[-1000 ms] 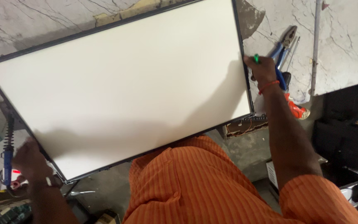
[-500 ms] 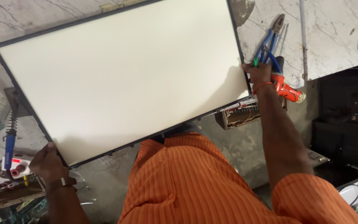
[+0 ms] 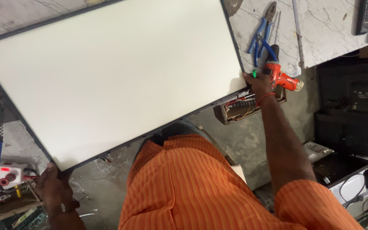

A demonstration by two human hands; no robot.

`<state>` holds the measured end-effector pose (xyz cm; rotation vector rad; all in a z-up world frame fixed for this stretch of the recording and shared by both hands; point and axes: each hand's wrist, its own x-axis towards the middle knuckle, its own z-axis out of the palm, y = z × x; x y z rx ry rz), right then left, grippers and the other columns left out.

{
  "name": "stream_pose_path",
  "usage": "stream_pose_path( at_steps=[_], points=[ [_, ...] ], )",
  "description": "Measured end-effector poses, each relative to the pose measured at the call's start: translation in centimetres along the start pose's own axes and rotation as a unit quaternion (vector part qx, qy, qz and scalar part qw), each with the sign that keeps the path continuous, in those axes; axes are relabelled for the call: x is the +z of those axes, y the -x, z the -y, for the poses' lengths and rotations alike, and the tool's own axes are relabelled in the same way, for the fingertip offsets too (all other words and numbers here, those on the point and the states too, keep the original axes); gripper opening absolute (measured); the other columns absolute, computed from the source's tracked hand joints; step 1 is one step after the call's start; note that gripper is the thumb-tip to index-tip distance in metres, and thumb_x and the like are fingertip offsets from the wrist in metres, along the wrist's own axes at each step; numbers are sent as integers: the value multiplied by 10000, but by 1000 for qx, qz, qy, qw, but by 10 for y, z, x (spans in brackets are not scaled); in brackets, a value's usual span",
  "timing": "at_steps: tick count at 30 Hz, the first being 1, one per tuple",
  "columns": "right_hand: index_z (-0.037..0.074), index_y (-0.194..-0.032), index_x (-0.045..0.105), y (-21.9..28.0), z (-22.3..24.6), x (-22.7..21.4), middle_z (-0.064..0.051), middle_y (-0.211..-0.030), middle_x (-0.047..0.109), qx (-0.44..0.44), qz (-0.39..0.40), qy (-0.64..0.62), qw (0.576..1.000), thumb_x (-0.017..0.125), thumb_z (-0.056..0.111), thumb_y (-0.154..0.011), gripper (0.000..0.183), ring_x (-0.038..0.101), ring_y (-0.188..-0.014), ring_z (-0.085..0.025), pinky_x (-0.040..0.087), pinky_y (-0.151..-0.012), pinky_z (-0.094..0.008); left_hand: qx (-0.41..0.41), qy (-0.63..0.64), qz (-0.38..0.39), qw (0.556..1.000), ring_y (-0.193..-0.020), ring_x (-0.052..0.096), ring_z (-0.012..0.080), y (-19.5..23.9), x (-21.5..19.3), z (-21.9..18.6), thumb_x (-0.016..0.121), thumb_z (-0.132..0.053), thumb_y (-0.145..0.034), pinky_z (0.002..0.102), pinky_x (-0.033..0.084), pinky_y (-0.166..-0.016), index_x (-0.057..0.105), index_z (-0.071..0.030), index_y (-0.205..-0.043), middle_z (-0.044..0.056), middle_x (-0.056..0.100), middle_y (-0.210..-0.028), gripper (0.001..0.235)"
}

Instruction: The person aligns and secures a black plastic frame onto a white rectangular panel using a green screwdriver. They insert screws into the frame corners and tighten them to attach the frame to the panel.

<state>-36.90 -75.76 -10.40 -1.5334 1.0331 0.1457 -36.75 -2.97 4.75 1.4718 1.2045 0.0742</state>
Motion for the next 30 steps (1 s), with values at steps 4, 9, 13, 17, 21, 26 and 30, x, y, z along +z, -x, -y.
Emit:
stream_pose_path(
  at_steps=[4, 9, 13, 17, 21, 26, 30],
  points=[
    [-33, -894, 754, -2, -7, 9, -4, -714, 682, -36, -29, -54, 997, 853, 182, -875, 237, 538, -501, -79, 394, -442, -254, 66, -16, 1, 998, -998, 738, 231, -1, 8, 2, 710, -127, -1031, 346, 622, -867, 593, 117, -1176, 188, 678, -1191, 306],
    [25, -869, 732, 2, -5, 7, 21, -681, 641, 4, -45, -31, 998, 844, 215, -897, 222, 504, -472, -81, 373, -411, -258, 44, -64, -45, 996, -1063, 714, 233, 9, 8, -1, 706, -204, -1035, 338, 607, -889, 513, 94, -1244, 189, 656, -1224, 413],
    [106, -856, 666, 20, -10, -7, 61, -621, 533, 62, -17, -92, 994, 801, 223, -942, 199, 444, -452, -59, 317, -383, -263, 35, 9, 56, 998, -1110, 706, 270, 17, -2, 6, 591, -278, -1117, 388, 618, -933, 620, 51, -1288, 171, 692, -1249, 371],
    [110, -832, 663, 36, -21, -15, 71, -607, 539, 84, -2, -130, 988, 771, 171, -938, 163, 451, -439, -53, 340, -376, -269, 64, 61, 140, 986, -1094, 683, 305, 13, -21, 34, 575, -228, -1153, 452, 609, -958, 589, 23, -1298, 169, 659, -1222, 290],
    [88, -809, 651, 37, -28, -8, 37, -555, 496, 54, -17, -173, 983, 783, 123, -916, 173, 408, -387, -82, 296, -347, -280, 68, 67, 108, 990, -1011, 687, 314, -12, -30, 53, 593, -192, -1155, 466, 610, -938, 605, 56, -1306, 177, 678, -1211, 290],
    [45, -819, 671, 35, -24, 2, 5, -599, 578, 45, -82, -164, 982, 800, 84, -902, 158, 448, -409, -91, 320, -370, -276, 62, 44, 94, 993, -948, 716, 252, -11, -31, 52, 575, -210, -1166, 404, 629, -884, 611, 43, -1335, 155, 683, -1226, 306],
    [79, -873, 663, 47, -24, -1, 11, -647, 597, 103, -56, -264, 957, 739, 148, -925, 116, 410, -403, -90, 331, -358, -285, 19, 21, 47, 998, -881, 750, 244, 14, -14, 31, 582, -250, -1089, 373, 623, -815, 597, 31, -1224, 149, 681, -1151, 311]
  ],
)
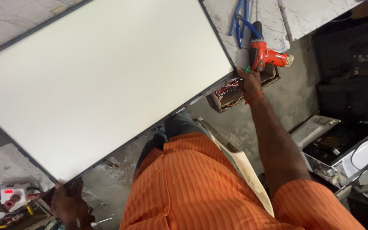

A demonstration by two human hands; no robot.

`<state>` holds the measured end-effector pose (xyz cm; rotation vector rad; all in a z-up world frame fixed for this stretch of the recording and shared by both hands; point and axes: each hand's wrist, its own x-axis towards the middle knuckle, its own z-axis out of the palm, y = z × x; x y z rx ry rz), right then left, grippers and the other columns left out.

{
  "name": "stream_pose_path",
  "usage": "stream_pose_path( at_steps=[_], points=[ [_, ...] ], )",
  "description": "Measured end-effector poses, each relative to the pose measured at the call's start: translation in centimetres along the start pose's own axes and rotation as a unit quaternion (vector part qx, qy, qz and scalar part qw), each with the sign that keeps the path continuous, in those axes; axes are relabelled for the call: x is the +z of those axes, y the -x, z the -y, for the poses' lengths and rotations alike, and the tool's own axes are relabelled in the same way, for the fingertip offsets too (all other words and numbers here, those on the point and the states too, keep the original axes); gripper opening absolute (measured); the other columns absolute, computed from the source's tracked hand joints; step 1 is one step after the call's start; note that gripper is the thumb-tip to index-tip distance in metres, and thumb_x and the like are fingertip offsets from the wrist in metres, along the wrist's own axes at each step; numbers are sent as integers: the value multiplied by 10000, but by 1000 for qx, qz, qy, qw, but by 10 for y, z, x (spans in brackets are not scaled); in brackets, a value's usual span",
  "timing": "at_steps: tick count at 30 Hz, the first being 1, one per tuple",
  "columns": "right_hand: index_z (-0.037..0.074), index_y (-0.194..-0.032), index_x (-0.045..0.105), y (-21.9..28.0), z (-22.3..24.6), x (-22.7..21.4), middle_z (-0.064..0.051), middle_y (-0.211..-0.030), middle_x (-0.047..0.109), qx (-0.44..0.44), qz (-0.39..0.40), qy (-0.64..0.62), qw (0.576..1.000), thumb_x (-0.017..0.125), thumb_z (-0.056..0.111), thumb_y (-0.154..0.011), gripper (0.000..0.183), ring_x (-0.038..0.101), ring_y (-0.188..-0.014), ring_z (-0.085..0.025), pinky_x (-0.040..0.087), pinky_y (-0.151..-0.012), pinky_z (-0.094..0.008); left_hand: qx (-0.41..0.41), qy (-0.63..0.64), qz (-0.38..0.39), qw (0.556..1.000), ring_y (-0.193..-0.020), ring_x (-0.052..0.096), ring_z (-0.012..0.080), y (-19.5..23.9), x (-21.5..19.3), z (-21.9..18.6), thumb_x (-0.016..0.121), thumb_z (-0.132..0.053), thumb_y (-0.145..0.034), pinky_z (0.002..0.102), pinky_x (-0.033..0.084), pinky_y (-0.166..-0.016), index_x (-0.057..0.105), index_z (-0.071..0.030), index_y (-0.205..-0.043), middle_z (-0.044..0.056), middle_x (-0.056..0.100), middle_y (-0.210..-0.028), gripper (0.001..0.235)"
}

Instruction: The person aligns and secures a black plastic frame onto a white rectangular panel using a green screwdriver. They insert screws into the frame corners and tighten them to attach the frame to the panel.

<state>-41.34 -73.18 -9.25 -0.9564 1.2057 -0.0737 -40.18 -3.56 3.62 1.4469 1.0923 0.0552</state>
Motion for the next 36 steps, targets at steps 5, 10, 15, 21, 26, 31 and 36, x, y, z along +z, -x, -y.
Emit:
stream_pose_path(
  at_steps=[5, 10, 15, 21, 26, 31, 36],
  points=[
    [63, -1085, 715, 15, -24, -12, -18, -806, 682, -27, 47, -92, 994, 694, 116, -952, 145, 442, -485, -69, 399, -442, -262, 232, -347, -33, 908, -897, 693, 283, 72, 33, -33, 592, -173, -1134, 368, 592, -756, 594, 119, -1172, 230, 674, -1091, 295],
    [8, -1230, 708, 16, -43, -10, -117, -960, 773, -95, 35, -78, 992, 701, 71, -977, 261, 661, -647, -101, 477, -514, -254, 612, -500, 110, 603, -1139, 658, 343, 133, 149, -41, 729, -74, -1050, 404, 591, -929, 620, 133, -1248, 285, 669, -1238, 306],
    [-17, -1226, 719, 18, -48, -7, -105, -906, 750, -118, 25, -72, 990, 746, 24, -957, 273, 636, -599, -103, 502, -517, -248, 570, -484, 420, 514, -1252, 596, 431, 189, 333, 2, 738, -207, -955, 522, 490, -1053, 670, 13, -1221, 230, 662, -1282, 353],
    [-33, -1189, 717, 26, -36, -6, -86, -910, 760, -106, 15, -52, 993, 755, 9, -947, 248, 637, -619, -96, 505, -529, -244, 551, -436, 628, 333, -1491, 389, 317, 244, 510, 68, 781, -353, -911, 503, 297, -1236, 614, -16, -1373, 155, 543, -1507, 596],
    [-47, -1169, 726, 20, -30, -3, -67, -911, 732, -90, 19, -56, 994, 770, -2, -959, 220, 621, -657, -85, 501, -558, -240, 531, -456, 653, 291, -1483, 377, 273, 248, 547, 95, 804, -326, -843, 509, 263, -1247, 612, -38, -1363, 103, 550, -1496, 624],
    [-28, -1179, 695, 18, -30, -3, -56, -922, 753, -53, 61, -139, 987, 717, 6, -959, 223, 620, -659, -69, 500, -532, -233, 514, -441, 652, 341, -1487, 420, 250, 239, 542, 114, 784, -215, -937, 479, 284, -1287, 649, -68, -1331, 69, 596, -1451, 442],
    [-56, -1177, 737, 13, -23, -3, -52, -881, 726, -49, 67, -88, 993, 729, -5, -988, 196, 584, -644, -65, 472, -546, -226, 506, -411, 670, 354, -1426, 503, 270, 235, 547, 120, 764, -150, -928, 473, 343, -1277, 667, -24, -1268, 102, 633, -1377, 375]
  ],
)
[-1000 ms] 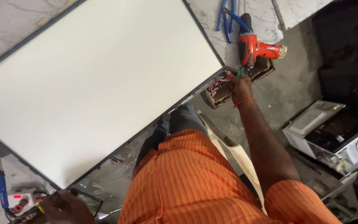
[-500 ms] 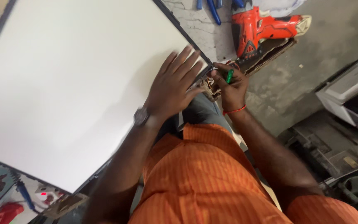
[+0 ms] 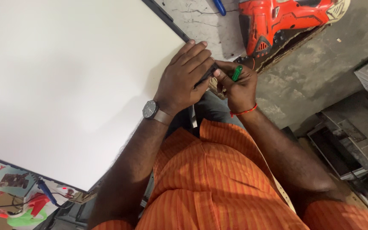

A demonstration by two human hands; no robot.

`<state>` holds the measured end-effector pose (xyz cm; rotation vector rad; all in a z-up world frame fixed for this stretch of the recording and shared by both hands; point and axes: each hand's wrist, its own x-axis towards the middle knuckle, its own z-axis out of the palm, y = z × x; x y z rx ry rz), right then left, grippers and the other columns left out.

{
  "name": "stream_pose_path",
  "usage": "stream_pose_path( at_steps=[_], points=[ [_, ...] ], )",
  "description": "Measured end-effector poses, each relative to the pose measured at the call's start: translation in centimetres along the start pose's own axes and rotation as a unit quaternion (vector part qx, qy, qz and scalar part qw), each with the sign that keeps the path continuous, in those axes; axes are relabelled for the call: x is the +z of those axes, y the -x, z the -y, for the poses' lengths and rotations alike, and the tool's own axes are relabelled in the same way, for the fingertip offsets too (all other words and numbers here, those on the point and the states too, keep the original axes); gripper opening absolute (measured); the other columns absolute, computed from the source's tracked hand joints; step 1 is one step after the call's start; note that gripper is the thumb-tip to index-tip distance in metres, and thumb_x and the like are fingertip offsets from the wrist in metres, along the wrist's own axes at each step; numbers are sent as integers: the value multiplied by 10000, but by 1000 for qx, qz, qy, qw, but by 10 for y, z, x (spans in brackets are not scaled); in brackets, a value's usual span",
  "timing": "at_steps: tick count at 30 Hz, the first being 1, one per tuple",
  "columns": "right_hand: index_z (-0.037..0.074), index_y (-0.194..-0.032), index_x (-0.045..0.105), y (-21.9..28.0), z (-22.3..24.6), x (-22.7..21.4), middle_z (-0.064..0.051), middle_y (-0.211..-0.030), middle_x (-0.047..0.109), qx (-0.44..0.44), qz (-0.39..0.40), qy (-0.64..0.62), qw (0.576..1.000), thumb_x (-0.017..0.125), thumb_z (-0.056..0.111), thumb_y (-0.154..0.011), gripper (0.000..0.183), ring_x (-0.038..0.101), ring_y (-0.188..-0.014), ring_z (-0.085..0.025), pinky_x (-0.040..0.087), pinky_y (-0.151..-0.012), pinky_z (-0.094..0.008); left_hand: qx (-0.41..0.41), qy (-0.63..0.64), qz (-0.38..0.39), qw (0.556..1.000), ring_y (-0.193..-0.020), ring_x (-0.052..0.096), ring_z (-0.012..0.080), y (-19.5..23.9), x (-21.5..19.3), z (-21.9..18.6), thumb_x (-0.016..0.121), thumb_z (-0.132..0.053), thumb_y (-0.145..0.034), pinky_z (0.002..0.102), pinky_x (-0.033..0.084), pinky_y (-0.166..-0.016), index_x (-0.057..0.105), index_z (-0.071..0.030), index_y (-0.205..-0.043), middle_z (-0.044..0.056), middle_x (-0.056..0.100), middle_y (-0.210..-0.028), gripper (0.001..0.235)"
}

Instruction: The person aligns and secures a black plastic frame onto a white rectangular panel using a green screwdriver. They insert screws into the frame corners and tighten them to attach the frame to the panel.

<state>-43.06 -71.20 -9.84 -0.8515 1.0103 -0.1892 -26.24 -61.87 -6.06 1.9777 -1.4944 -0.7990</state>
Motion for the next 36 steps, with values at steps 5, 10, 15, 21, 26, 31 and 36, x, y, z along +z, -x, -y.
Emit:
stream_pose_path(
  at_steps=[5, 10, 15, 21, 26, 31, 36],
  points=[
    [-49, -1147, 736, -2, -3, -4, -49, -874, 733, 13, 2, 0, 1000, 728, -7, -969, 183, 587, -640, -66, 479, -543, -227, 6, 7, 0, 1000, -1396, 530, 267, -2, 1, 3, 758, -140, -914, 468, 368, -1260, 678, -19, -1243, 102, 642, -1357, 360],
    [-60, -1133, 746, -4, -12, -7, -52, -866, 717, -5, -11, 24, 1000, 743, -19, -981, 157, 567, -650, -70, 458, -570, -231, 11, 16, -5, 1000, -1372, 548, 268, -1, 3, 7, 759, -128, -911, 464, 383, -1255, 674, -18, -1225, 98, 644, -1335, 343],
    [-61, -1145, 738, -7, -12, -8, -53, -868, 717, -1, 3, 18, 1000, 734, -17, -985, 166, 584, -662, -74, 473, -575, -237, 30, 12, -7, 999, -1348, 553, 286, -5, 2, 8, 768, -141, -887, 472, 375, -1261, 662, -10, -1223, 113, 636, -1306, 376],
    [-53, -1246, 693, -3, -6, -8, -42, -878, 701, 19, 42, -19, 999, 673, 11, -1016, 240, 578, -655, -66, 470, -558, -231, 56, 15, 47, 997, -1309, 538, 319, -17, -15, 9, 798, -207, -825, 489, 350, -1233, 650, 9, -1193, 155, 626, -1271, 452],
    [-50, -1255, 693, 0, -1, -5, -42, -858, 699, 27, 49, -13, 998, 663, 46, -1025, 251, 598, -640, -77, 484, -559, -228, 42, 14, 98, 994, -1265, 568, 292, -27, -33, 6, 778, -193, -864, 461, 367, -1204, 681, -12, -1163, 119, 657, -1225, 363],
    [-51, -1261, 699, 3, 3, -1, -40, -840, 688, 16, 31, 37, 999, 676, 52, -1013, 270, 577, -628, -75, 475, -550, -225, 25, 27, 136, 990, -1164, 612, 259, -42, -41, 11, 737, -116, -910, 429, 377, -1175, 730, -52, -1110, 68, 711, -1099, 210],
    [-41, -1252, 699, 6, 4, 8, -29, -841, 701, 9, 6, 28, 1000, 679, 57, -1020, 253, 611, -673, -72, 489, -568, -227, 10, 12, 177, 984, -1073, 636, 265, -50, -43, 17, 733, -105, -914, 427, 405, -1139, 752, -59, -993, 67, 723, -975, 93]
  ],
)
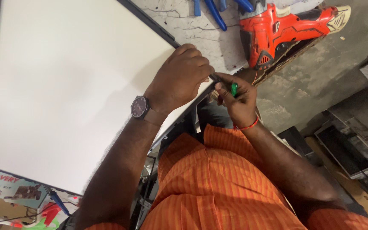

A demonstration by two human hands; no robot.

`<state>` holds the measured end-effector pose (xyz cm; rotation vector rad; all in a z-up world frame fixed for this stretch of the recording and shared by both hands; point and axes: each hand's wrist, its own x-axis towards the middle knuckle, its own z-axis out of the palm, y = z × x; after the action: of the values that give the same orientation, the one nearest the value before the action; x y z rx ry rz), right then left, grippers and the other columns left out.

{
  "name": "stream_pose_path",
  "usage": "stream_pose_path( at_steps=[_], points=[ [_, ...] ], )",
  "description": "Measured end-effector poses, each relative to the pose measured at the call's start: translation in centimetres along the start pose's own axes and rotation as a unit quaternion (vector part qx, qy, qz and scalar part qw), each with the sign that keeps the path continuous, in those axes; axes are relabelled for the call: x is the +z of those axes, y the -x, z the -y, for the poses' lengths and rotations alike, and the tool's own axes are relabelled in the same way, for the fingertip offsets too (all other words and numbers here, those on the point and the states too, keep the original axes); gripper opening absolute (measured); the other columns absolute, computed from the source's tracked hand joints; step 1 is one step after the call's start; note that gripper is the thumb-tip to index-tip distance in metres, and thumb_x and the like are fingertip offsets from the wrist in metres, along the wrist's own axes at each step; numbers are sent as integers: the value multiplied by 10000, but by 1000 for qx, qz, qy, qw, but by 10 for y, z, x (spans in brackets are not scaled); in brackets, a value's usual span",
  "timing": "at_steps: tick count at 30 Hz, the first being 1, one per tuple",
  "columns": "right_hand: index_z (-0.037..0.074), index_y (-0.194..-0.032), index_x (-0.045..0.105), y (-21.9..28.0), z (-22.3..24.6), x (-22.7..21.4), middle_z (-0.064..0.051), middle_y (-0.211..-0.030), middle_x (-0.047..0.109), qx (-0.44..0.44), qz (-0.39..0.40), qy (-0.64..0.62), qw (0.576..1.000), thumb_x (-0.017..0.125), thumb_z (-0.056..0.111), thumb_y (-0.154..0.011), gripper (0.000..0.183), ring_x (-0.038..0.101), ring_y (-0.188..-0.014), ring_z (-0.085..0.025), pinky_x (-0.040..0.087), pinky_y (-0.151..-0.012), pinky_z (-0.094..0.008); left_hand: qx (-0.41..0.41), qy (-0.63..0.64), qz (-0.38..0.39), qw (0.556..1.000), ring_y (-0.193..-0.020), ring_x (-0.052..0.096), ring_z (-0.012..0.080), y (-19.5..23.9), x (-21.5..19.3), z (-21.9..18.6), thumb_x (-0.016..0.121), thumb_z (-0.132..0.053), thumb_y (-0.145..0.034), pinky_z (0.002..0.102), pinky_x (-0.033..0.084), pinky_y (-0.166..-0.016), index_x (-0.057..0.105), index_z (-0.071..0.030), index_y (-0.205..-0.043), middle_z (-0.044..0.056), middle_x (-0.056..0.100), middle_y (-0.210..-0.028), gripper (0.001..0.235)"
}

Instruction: The person aligns and secures a black plastic frame onto a white rectangular panel using a green screwdriver. They insert screws into the frame corners and tighten them to attach the frame to the panel.

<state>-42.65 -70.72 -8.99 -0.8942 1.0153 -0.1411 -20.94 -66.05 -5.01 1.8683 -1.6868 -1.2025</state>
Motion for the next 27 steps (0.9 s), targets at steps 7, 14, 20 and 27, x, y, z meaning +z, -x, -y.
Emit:
stream_pose_path(
  at_steps=[7, 14, 20, 27],
  points=[
    [-32, -1245, 712, 3, 0, 1, -9, -840, 694, 15, -17, 18, 1000, 697, 39, -1008, 249, 575, -673, -52, 465, -578, -218, 13, 38, -44, 998, -1046, 654, 258, -3, 0, 3, 710, -69, -912, 453, 411, -1140, 740, -52, -1017, 70, 734, -1000, 110],
    [-33, -1252, 705, 1, -5, -1, 18, -805, 679, 24, -3, -42, 999, 664, -1, -1018, 240, 559, -665, -31, 430, -581, -194, -1, 39, -7, 999, -1039, 663, 244, -10, -1, 6, 664, 5, -886, 456, 416, -1164, 747, -65, -967, 60, 740, -989, 135],
    [-35, -1266, 706, 0, -3, -1, 31, -805, 654, 47, -1, -31, 998, 664, -7, -1018, 253, 496, -656, -9, 395, -570, -185, -9, 78, 10, 997, -1055, 676, 232, -12, -6, 6, 647, 16, -906, 447, 414, -1172, 750, -61, -952, 66, 742, -1005, 137],
    [-31, -1265, 701, 0, -4, -3, 34, -819, 667, 46, 4, -20, 999, 668, 0, -1015, 254, 508, -658, -7, 401, -571, -181, -14, 87, -6, 996, -1057, 680, 227, -10, -1, 7, 641, 23, -912, 435, 423, -1179, 739, -52, -935, 66, 744, -1009, 125]
  ],
)
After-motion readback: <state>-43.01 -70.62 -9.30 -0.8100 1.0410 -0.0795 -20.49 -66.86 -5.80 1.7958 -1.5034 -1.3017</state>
